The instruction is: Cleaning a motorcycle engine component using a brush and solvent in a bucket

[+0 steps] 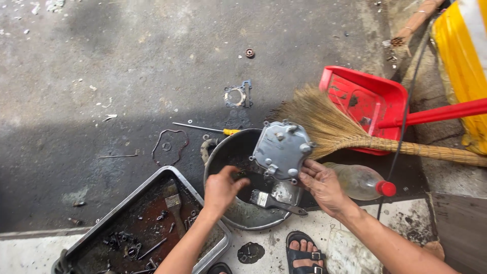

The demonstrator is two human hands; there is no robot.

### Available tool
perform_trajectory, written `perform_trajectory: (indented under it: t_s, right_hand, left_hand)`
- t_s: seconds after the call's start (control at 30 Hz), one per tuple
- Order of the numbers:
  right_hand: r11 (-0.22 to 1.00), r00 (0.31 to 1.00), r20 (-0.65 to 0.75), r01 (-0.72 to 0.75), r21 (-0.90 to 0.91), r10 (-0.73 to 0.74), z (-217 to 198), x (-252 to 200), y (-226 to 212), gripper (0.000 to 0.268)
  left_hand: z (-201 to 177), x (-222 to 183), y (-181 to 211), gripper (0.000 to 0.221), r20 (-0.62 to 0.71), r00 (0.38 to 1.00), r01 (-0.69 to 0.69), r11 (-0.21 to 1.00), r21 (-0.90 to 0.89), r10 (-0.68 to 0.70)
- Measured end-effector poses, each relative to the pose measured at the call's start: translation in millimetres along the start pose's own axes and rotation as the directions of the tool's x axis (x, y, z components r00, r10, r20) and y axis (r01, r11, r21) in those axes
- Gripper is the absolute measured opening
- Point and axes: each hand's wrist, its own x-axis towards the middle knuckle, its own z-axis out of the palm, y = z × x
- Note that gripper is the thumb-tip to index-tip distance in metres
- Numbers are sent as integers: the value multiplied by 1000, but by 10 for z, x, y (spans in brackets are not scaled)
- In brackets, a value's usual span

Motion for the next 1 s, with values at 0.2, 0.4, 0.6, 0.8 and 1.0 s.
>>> perform_trajectory:
  t_s: [0.2, 0.4, 0.6, 0.8, 1.0]
  right_hand:
    - [998, 997, 47, -61, 30, 59, 60, -17, 78, 51]
    - [884, 921, 105, -320, -341, 374, -247, -320, -75, 46]
    - [-272, 755, -344, -224, -936, 559, -1812, -448, 342, 48]
    - [525, 926, -97, 119, -843, -365, -1532, -4, 250, 120]
    - [433, 917, -113, 70, -899, -383, -1035, 405, -24, 110]
  left_hand:
    - [-16, 35, 129, 77, 247, 968, 223, 292, -930, 48]
    - [20, -13, 127, 29, 317, 945, 301, 160, -940, 84]
    - [-166, 28, -156, 39, 237, 969, 242, 405, -882, -63]
    - [-58, 115, -255, 24, 116, 990, 135, 306, -942, -82]
    - [-16, 253, -394, 18, 28, 997, 59, 513, -856, -67]
